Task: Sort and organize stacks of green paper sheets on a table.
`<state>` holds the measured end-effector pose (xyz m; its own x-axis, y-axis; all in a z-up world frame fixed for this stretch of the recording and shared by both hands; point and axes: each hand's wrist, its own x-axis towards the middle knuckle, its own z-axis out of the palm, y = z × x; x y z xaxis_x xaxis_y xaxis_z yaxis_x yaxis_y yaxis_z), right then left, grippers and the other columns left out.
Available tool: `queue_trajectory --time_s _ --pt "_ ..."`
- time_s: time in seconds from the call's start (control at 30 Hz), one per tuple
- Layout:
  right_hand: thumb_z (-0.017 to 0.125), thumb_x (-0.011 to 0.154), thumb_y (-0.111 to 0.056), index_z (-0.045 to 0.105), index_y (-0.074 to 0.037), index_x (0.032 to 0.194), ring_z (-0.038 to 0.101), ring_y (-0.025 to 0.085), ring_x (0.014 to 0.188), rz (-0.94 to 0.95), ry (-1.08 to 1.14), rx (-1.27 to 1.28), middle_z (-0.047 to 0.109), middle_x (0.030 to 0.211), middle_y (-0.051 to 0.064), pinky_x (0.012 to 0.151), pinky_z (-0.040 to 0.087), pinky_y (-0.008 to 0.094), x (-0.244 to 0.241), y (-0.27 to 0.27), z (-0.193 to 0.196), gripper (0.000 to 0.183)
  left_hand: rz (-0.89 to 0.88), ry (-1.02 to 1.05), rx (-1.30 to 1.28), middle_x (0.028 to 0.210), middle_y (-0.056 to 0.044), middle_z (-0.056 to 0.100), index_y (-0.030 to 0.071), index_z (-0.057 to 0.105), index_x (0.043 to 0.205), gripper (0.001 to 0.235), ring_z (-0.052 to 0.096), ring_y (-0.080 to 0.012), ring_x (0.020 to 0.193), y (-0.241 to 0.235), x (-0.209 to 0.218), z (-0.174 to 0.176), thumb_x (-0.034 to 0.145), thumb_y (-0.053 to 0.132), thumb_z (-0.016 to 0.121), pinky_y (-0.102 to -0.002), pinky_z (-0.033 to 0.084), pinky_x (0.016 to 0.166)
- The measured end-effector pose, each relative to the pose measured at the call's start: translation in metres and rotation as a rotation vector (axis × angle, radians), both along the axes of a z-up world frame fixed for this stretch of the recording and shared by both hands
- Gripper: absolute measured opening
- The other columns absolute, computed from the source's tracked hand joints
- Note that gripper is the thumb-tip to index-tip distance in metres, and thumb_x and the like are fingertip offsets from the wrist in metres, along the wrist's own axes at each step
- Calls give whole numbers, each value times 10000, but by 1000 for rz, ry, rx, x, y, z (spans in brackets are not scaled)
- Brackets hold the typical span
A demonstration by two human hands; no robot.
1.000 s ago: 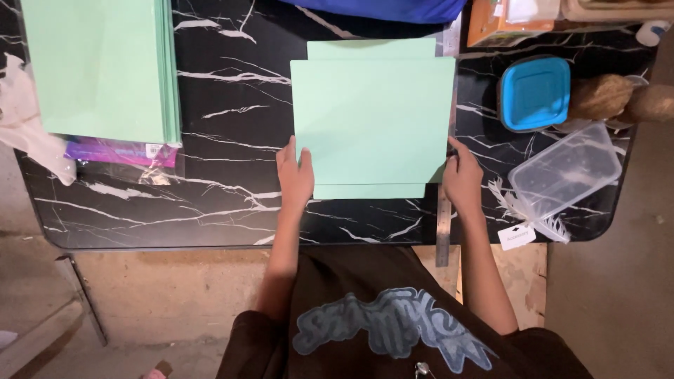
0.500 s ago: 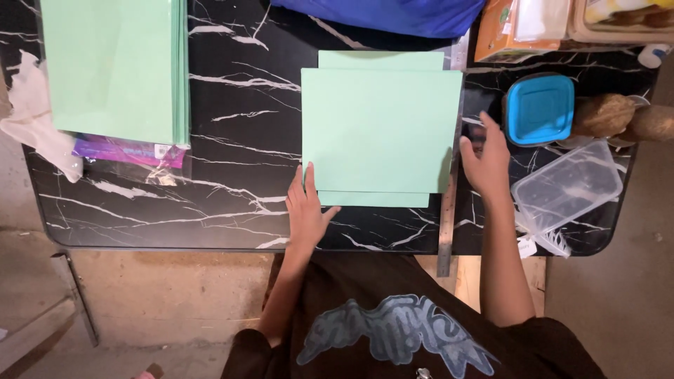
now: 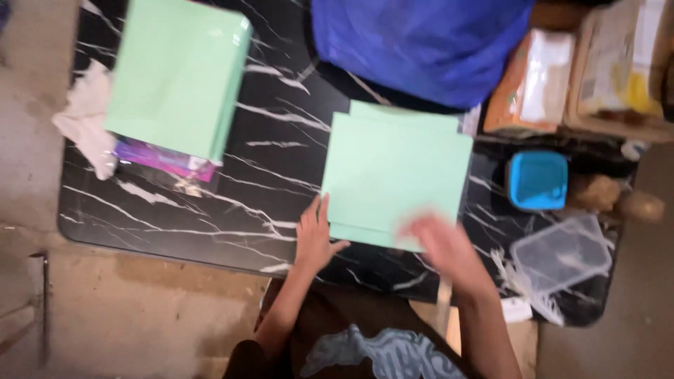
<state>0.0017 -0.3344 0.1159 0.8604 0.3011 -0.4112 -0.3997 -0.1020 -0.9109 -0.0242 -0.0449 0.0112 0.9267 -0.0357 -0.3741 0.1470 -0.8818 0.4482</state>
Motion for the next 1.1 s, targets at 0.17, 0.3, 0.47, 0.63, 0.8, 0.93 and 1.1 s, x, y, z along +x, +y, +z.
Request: queue_trajectory --time_s 0.17,0.3,0.47,0.63,0.8,0.93,1.1 --pt "605 970 -255 717 -53 1126 644 136 950 83 -103 -47 727 1057 36 789 526 306 -118 24 86 278 -43 116 -60 1609 -254 198 78 27 1588 1323 292 -404 1429 15 9 1 684 437 924 -559 316 1119" --pt "608 935 -203 714 -63 1155 659 152 993 165 -179 -102 735 1108 46 820 543 326 -131 70 134 282 -43 30 -264 1571 -290 282 47 14 1613 1226 296 -465 1417 57 17 13 823 449 861 -580 295 1129" --pt "611 892 -139 711 -76 1192 678 171 1046 328 -252 -135 745 1171 58 860 564 349 -48 170 152 323 291 -289 -351 1480 -254 480 14 278 1566 834 462 -436 1329 188 34 44 922 299 725 -510 351 1157" --pt "614 857 -88 708 -86 1222 693 187 1089 463 -321 -165 752 1222 67 891 582 368 69 317 51 376 656 -666 -240 1392 -235 523 -1 455 1507 542 489 -439 1290 352 66 14 988 42 607 -496 391 1126" --pt "617 996 -294 519 -86 1441 632 189 1112 78 -50 -179 629 1354 87 950 510 348 104 399 -94 501 152 -601 236 1482 -103 526 190 561 1398 664 464 -335 1382 430 108 -17 793 222 833 -526 372 1128" --pt "603 1004 -310 396 -117 1509 604 218 1169 -41 192 -42 549 1428 85 959 520 389 110 448 -163 579 98 -562 284 1458 -112 501 129 543 1427 859 413 -346 1390 452 119 -27 666 362 866 -570 312 1131" --pt "539 1019 -329 416 -152 1510 575 242 1229 -243 316 -62 561 1432 92 936 523 443 124 477 -179 537 24 -695 331 1486 -23 541 208 574 1464 735 438 -273 1435 458 128 -57 783 314 831 -539 320 1180"
